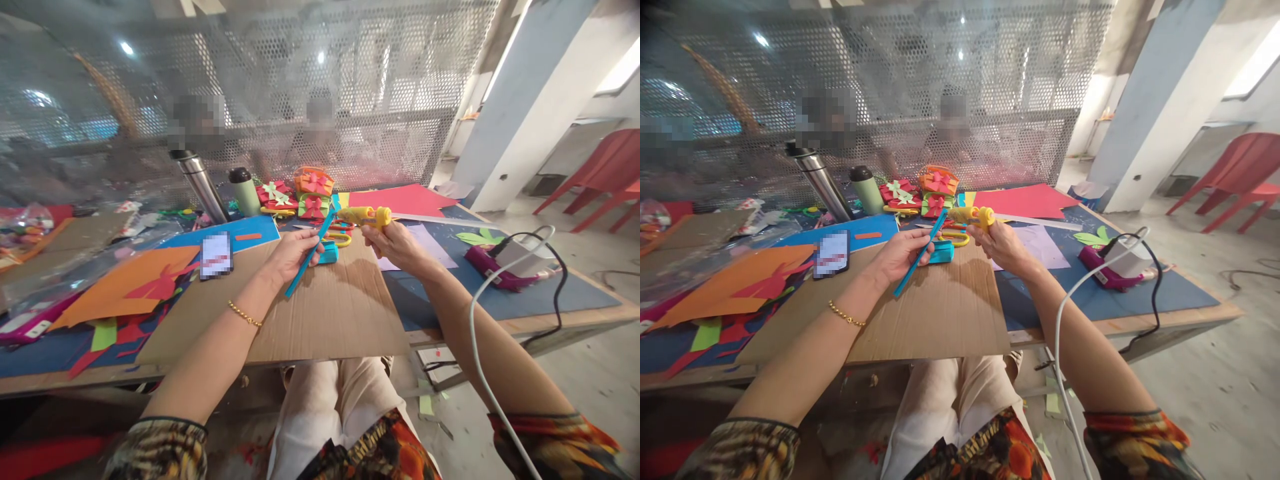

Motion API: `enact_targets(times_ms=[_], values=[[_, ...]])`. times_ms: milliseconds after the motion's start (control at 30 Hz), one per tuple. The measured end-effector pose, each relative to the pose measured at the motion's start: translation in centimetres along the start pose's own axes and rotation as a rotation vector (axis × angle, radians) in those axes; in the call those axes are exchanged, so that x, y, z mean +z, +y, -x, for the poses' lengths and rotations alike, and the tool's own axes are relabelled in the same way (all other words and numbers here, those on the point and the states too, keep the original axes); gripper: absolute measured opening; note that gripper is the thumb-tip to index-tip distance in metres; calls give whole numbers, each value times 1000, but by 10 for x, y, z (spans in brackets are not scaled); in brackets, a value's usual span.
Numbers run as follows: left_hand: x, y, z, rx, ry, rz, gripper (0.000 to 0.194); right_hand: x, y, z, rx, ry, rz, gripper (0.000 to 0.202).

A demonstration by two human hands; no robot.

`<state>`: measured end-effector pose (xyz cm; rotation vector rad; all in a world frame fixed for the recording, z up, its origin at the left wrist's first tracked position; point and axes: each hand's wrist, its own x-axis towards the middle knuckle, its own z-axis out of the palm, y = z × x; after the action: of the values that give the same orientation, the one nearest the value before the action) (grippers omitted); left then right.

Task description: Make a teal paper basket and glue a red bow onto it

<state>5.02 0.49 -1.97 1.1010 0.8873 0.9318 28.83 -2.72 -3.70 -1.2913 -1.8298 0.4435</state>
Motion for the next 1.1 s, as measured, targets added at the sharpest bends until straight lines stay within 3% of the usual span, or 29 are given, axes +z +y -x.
enact_targets(times_ms=[200, 400, 633, 1100], values=[[-5, -3, -4, 9, -32, 17, 18, -1, -2, -1, 4, -2, -7, 48], [0, 1, 0, -6, 14, 4, 23, 0, -5, 1, 20, -24, -3, 38], [0, 0, 0, -15, -5, -1, 24, -2, -7, -1, 52, 1, 48, 48], [1, 1, 0, -11, 12, 22, 25, -1, -14, 1, 93, -13, 137, 31]])
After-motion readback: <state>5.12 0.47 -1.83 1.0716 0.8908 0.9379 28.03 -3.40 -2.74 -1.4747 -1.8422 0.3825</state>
